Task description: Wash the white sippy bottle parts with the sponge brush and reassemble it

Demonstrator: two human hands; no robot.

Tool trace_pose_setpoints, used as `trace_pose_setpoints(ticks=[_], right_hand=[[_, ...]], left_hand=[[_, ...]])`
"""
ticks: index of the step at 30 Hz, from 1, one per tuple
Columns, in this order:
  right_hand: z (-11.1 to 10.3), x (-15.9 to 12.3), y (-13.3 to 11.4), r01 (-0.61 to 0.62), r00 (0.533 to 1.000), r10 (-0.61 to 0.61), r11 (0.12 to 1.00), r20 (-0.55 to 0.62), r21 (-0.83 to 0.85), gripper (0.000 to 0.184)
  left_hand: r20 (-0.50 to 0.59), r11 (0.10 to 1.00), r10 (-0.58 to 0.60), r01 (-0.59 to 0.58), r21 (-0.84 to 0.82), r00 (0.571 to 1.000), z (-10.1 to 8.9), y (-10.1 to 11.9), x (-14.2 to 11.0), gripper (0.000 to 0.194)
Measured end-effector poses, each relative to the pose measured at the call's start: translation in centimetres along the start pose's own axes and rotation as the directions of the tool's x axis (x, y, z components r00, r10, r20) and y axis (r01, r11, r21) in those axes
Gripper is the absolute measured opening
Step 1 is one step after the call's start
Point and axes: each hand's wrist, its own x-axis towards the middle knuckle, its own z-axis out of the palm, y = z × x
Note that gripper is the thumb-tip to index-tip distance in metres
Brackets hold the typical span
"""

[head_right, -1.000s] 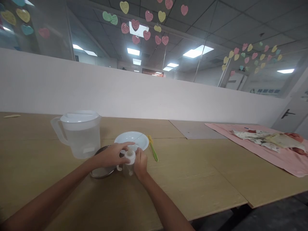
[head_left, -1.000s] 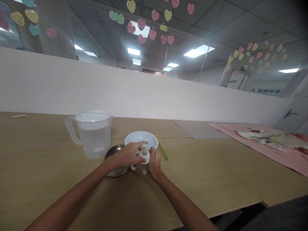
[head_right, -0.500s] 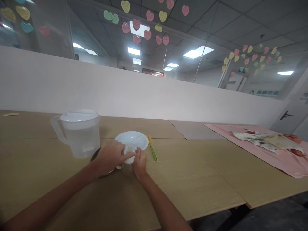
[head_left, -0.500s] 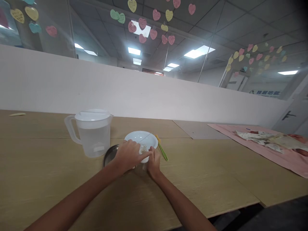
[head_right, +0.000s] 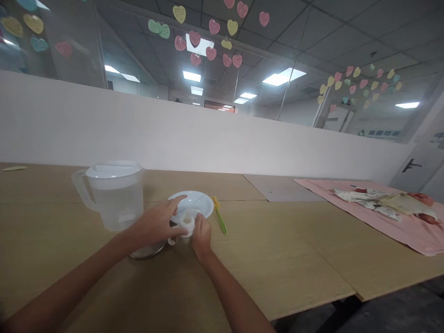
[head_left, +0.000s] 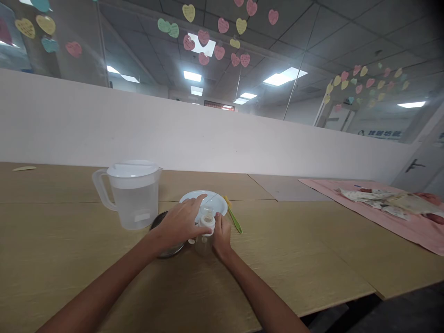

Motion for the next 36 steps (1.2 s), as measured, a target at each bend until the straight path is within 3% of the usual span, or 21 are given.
trace_pose_setpoints(ticks=[5, 12, 16, 20, 22, 25, 29, 32, 36], right_hand=[[-0.1, 0.1, -0.1, 0.011, 1.000, -0.011, 0.999, 0.003, -0.038, 0.039], [-0.6, 0.4, -0.6, 0.066, 0.998, -0.062, 0.970, 0.025, -0.232, 0.041], [-1.4, 1.1, -2.4, 0.208, 0.978, -0.210, 0.953, 0.016, -0.219, 0.038], [-1.6, 1.7, -4.8, 0.401, 0.916, -0.396, 0.903, 0.066, -0.157, 0.027], [-1.2, 1.7, -5.9, 0.433, 0.901, -0.427, 0.883, 0.073, -0.182, 0.022], [-0.6, 2.1, -6.7, 0.382, 0.922, -0.387, 0.901, 0.022, -0.205, 0.023], [-0.7, 4.2, -5.7, 0.191, 0.974, -0.214, 0.951, -0.073, -0.242, 0.028], [-1.0, 6.6, -3.5, 0.005, 0.997, -0.029, 0.956, -0.078, -0.293, 0.029], [-0.9, 8.6, -0.4, -0.052, 0.999, 0.046, 0.936, -0.026, -0.349, 0.019]], left_hand=[[0.112, 0.971, 0.034, -0.006, -0.238, 0.993, 0.9, -0.6, 0.5, 0.075], [0.030, 0.826, -0.061, 0.067, -0.560, 0.998, -1.3, -0.1, 1.7, 0.067], [-0.026, 0.801, -0.087, 0.054, -0.597, 0.996, -2.5, 0.2, 2.2, 0.069], [-0.053, 0.736, -0.041, -0.005, -0.677, 0.998, -3.0, 0.5, 2.7, 0.069], [-0.067, 0.686, -0.021, -0.034, -0.726, 0.998, -3.3, 0.5, 2.9, 0.069], [-0.144, 0.607, -0.033, -0.095, -0.789, 0.989, -4.0, 0.2, 2.8, 0.067], [-0.276, 0.549, -0.146, -0.154, -0.821, 0.950, -5.2, -1.0, 2.1, 0.065], [-0.290, 0.611, -0.179, -0.124, -0.782, 0.940, -6.1, -1.9, 1.5, 0.059], [-0.291, 0.766, -0.147, -0.077, -0.638, 0.945, -6.7, -2.6, 1.1, 0.043]])
